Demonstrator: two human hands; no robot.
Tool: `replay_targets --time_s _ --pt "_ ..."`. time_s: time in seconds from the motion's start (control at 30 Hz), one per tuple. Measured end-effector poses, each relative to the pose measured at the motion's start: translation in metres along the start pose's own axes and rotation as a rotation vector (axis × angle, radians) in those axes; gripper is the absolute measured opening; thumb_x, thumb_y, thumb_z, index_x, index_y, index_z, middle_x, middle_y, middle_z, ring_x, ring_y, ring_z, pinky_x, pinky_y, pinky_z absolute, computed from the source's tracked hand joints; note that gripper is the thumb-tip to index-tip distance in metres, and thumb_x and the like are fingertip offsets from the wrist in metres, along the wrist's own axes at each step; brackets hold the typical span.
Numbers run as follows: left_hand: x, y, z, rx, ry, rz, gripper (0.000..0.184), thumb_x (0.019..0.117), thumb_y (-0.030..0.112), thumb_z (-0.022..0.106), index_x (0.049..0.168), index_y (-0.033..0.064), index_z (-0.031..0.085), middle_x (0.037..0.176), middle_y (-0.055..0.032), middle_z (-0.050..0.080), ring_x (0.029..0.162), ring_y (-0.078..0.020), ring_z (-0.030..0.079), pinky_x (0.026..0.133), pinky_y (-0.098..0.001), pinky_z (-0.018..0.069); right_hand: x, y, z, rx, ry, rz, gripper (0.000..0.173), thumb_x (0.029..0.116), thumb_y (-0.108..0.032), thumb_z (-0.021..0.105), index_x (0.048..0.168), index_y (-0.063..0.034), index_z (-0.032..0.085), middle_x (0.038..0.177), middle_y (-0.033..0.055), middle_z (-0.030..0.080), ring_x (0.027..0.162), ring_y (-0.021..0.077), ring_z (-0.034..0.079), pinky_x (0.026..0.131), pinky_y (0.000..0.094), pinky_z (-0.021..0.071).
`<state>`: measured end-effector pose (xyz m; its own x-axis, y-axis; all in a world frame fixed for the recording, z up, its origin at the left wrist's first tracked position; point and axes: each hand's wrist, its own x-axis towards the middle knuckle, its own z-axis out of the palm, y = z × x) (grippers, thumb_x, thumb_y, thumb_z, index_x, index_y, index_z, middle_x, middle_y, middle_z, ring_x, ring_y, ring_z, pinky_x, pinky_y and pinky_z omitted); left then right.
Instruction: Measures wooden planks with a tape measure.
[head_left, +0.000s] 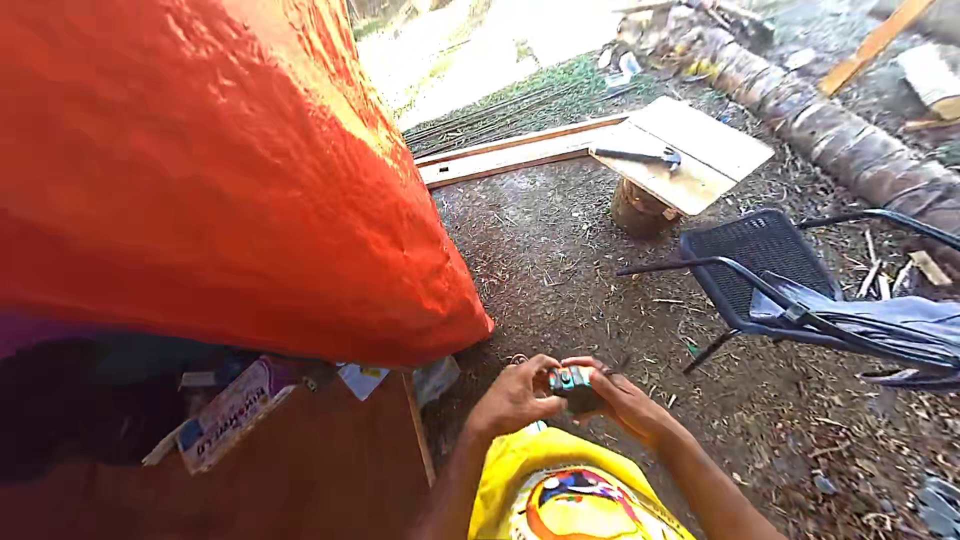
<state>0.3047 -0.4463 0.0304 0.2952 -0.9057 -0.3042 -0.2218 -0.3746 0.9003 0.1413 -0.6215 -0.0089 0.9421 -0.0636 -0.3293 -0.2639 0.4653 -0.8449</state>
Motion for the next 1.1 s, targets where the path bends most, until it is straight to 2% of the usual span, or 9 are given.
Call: replay_targets --time_s 0.2,0.27,0.4,0.53,0.67,0.77,0.9,1.0,1.1 --pt "0.073 -0.006 -0.065 -0.181 0.068 -0.065 0.050 0.0901 0.031 0.076 0.129 0.0031 0.061 0.102 -0.0087 0.074 0.090 -0.0157 0.073 0.086 -0.0379 0.0609 0.076 -0.060 -0.014 -0.135 0.151 0.057 0.091 0.0825 -0.052 0.082 0.153 -0.0142 0.040 0.132 0.0135 0.065 0.109 0.0317 0.070 0.084 0.0500 0.0638" --pt "0.088 -0.006 -0.086 -0.288 0.196 -0.163 0.049 0.0899 0.034 0.074 0.126 0.0032 0.061 0.099 -0.0086 0.073 0.088 -0.0173 0.072 0.084 -0.0399 0.0607 0.103 -0.080 -0.022 -0.317 0.245 0.105 0.079 0.0929 -0.052 0.068 0.154 -0.0127 0.038 0.132 0.0133 0.064 0.108 0.0306 0.071 0.084 0.0508 0.0639" --pt "0.119 -0.010 -0.127 -0.442 0.478 -0.268 0.051 0.0918 0.034 0.073 0.126 -0.0003 0.059 0.098 -0.0131 0.074 0.086 -0.0229 0.075 0.082 -0.0436 0.0640 0.149 -0.126 -0.055 -0.764 0.339 0.214 0.055 0.1083 -0.052 0.040 0.138 -0.0096 0.060 0.120 0.0145 0.070 0.101 0.0272 0.072 0.090 0.0500 0.0601" --pt "0.141 -0.007 -0.171 -0.301 0.569 -0.342 0.048 0.0916 0.037 0.074 0.124 0.0031 0.062 0.093 -0.0096 0.074 0.081 -0.0199 0.074 0.077 -0.0420 0.0630 0.187 -0.163 -0.057 -1.028 0.317 0.029 0.055 0.1026 -0.046 0.059 0.143 -0.0091 0.057 0.131 0.0150 0.065 0.111 0.0265 0.068 0.098 0.0473 0.0558" --pt "0.177 0.003 -0.196 -0.243 0.573 -0.380 0.046 0.0908 0.040 0.074 0.118 0.0043 0.064 0.087 -0.0080 0.074 0.076 -0.0196 0.073 0.074 -0.0427 0.0626 0.238 -0.183 -0.040 -1.112 0.128 -0.190 0.075 0.0886 -0.044 0.079 0.153 -0.0210 0.048 0.156 0.0126 0.046 0.140 0.0282 0.050 0.113 0.0479 0.0471" --pt "0.217 0.016 -0.206 -0.283 0.542 -0.399 0.043 0.0928 0.039 0.073 0.112 0.0017 0.064 0.083 -0.0097 0.074 0.072 -0.0215 0.074 0.070 -0.0424 0.0646 0.286 -0.186 -0.048 -1.123 0.043 -0.255 0.088 0.0827 -0.041 0.085 0.158 -0.0240 0.041 0.162 0.0174 0.036 0.139 0.0351 0.049 0.110 0.0501 0.0483" --pt "0.281 0.032 -0.228 -0.186 0.487 -0.381 0.046 0.0984 0.047 0.061 0.115 0.0048 0.066 0.085 -0.0066 0.073 0.075 -0.0187 0.073 0.074 -0.0427 0.0628 0.349 -0.210 -0.101 -1.059 0.044 -0.285 0.082 0.0874 -0.045 0.080 0.155 -0.0150 0.045 0.152 0.0193 0.047 0.131 0.0313 0.057 0.107 0.0457 0.0512" --pt "0.334 0.047 -0.263 -0.257 0.427 -0.206 0.046 0.1089 0.037 0.041 0.120 -0.0004 0.066 0.097 -0.0098 0.076 0.089 -0.0197 0.074 0.085 -0.0407 0.0627 0.391 -0.248 -0.151 -0.718 0.050 -0.255 0.079 0.0876 -0.032 0.081 0.153 -0.0053 0.044 0.141 0.0164 0.059 0.124 0.0212 0.061 0.106 0.0404 0.0523" --pt "0.378 0.076 -0.283 -0.319 0.496 -0.151 0.042 0.1096 0.027 0.040 0.123 -0.0036 0.064 0.101 -0.0123 0.075 0.092 -0.0211 0.074 0.087 -0.0397 0.0620 0.414 -0.295 -0.191 -0.346 0.003 -0.121 0.076 0.0880 -0.018 0.075 0.154 -0.0060 0.038 0.131 0.0145 0.063 0.109 0.0207 0.068 0.093 0.0400 0.0606"
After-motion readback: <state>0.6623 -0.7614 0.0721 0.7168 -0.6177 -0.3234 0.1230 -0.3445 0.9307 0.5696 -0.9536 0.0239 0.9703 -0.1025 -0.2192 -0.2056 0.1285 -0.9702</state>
